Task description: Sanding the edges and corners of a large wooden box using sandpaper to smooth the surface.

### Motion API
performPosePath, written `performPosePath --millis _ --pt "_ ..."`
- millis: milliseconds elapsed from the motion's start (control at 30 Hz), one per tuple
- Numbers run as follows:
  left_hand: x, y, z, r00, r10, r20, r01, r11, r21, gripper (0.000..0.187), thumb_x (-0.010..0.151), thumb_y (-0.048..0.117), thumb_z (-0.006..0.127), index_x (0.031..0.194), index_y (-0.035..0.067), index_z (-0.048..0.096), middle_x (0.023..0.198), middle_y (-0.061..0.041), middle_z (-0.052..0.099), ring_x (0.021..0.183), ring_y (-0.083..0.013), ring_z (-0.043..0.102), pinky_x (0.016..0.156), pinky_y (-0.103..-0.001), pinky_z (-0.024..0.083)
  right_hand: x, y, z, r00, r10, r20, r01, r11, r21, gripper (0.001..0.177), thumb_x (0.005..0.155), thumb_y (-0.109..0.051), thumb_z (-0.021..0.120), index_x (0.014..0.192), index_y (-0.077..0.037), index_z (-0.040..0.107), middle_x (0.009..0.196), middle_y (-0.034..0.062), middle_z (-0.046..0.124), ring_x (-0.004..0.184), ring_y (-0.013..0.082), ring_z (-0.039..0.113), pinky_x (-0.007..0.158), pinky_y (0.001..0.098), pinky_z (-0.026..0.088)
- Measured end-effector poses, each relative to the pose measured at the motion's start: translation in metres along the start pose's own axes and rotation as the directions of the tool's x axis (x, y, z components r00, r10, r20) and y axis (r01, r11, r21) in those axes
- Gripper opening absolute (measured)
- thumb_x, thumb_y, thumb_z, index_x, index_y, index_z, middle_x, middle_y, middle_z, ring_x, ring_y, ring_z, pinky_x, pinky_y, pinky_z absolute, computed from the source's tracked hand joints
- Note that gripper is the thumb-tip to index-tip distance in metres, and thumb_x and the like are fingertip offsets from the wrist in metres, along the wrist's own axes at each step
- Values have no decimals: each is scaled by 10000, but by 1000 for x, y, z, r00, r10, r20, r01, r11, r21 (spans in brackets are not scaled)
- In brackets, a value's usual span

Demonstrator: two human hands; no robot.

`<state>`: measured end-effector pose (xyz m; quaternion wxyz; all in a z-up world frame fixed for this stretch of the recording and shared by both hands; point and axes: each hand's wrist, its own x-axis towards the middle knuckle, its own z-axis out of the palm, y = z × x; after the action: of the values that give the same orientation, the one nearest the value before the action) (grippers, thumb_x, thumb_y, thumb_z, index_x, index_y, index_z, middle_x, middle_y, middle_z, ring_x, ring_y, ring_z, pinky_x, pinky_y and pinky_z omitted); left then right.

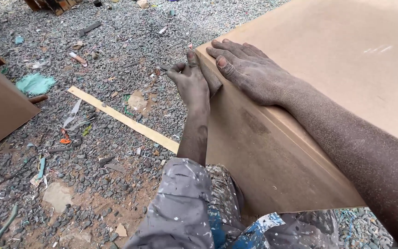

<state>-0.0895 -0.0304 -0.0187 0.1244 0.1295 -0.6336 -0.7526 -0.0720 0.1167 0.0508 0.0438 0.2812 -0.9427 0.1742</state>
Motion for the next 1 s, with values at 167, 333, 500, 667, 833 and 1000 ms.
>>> performPosePath --millis 167,333,500,667,833,1000 --pt "-99 11 13 1000 -15 -28 17 997 69 568 939 621 559 1238 175 374 1215 -316 600 1234 -509 574 1048 -564 427 0 -10 -17 1000 -11 2 11 991 136 644 1096 -553 119 1598 -225 354 1657 99 351 1560 323 230 1279 553 107" --pt "-7 -18 12 988 107 -110 -106 994 19 681 892 729 579 1260 196 369 1284 -229 616 1257 -403 599 1069 -481 440 -3 -6 -13 1000 -3 3 3 989 148 663 1096 -568 119 1590 -207 373 1656 113 349 1563 333 212 1281 554 90" --pt "-60 0 8 995 99 19 -100 993 60 628 899 576 475 1227 59 333 1125 -135 532 1038 -251 666 869 -402 585 10 3 -6 998 -57 -41 56 998 -17 920 943 -687 -42 1569 -160 379 1671 78 318 1538 262 241 1249 514 118" --pt "-43 -2 4 986 162 46 -166 977 135 514 934 505 568 1170 95 366 1088 -104 530 974 -218 636 836 -418 545 4 2 -7 998 -41 -44 45 995 93 868 971 -658 23 1544 -154 435 1658 95 353 1533 266 262 1241 511 133" --pt "-20 -1 10 998 60 12 -61 997 49 771 814 673 394 1238 38 283 1059 -148 501 890 -254 700 653 -343 634 7 12 -2 994 -96 -58 93 994 -55 729 1056 -517 33 1564 -132 387 1664 105 335 1521 272 275 1247 495 148" --pt "-36 -11 3 993 98 72 -100 995 18 626 885 546 530 1195 38 336 1026 -133 523 777 -199 642 642 -310 563 7 5 -5 994 -75 -75 79 996 49 778 1022 -566 7 1539 -170 433 1658 87 359 1506 308 311 1229 535 188"
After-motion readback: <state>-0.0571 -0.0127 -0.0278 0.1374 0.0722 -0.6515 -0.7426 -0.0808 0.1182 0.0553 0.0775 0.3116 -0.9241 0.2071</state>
